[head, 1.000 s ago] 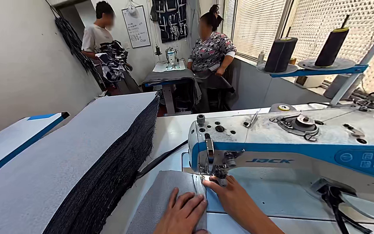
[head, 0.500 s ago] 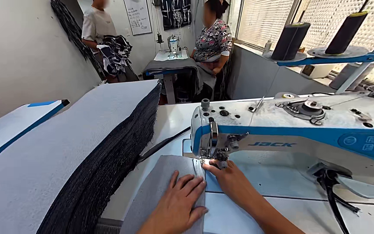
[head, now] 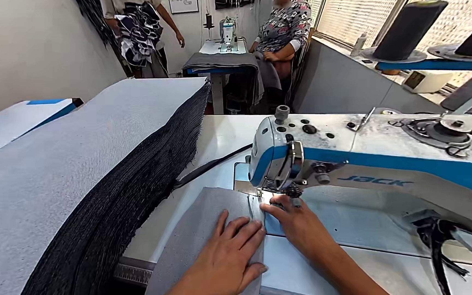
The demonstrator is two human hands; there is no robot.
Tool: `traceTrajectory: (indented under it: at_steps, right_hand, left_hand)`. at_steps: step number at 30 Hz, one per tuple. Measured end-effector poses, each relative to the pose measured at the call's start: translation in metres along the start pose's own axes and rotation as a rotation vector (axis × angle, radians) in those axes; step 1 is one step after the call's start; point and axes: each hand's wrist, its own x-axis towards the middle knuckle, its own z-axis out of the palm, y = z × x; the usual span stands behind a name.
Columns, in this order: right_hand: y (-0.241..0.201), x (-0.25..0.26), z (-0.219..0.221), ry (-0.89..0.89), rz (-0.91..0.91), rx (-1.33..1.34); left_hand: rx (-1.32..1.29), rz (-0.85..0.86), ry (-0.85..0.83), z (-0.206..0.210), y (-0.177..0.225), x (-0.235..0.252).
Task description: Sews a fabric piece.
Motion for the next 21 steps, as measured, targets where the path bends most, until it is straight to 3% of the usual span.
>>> traceTrajectory:
  at_steps: [21]
  right_hand:
    - [-0.0024,0.0008,-0.0027,0.035,0.053,0.007]
  left_hand:
    - [0.004,-0.029,0.026,0.002,-0.0034,0.007]
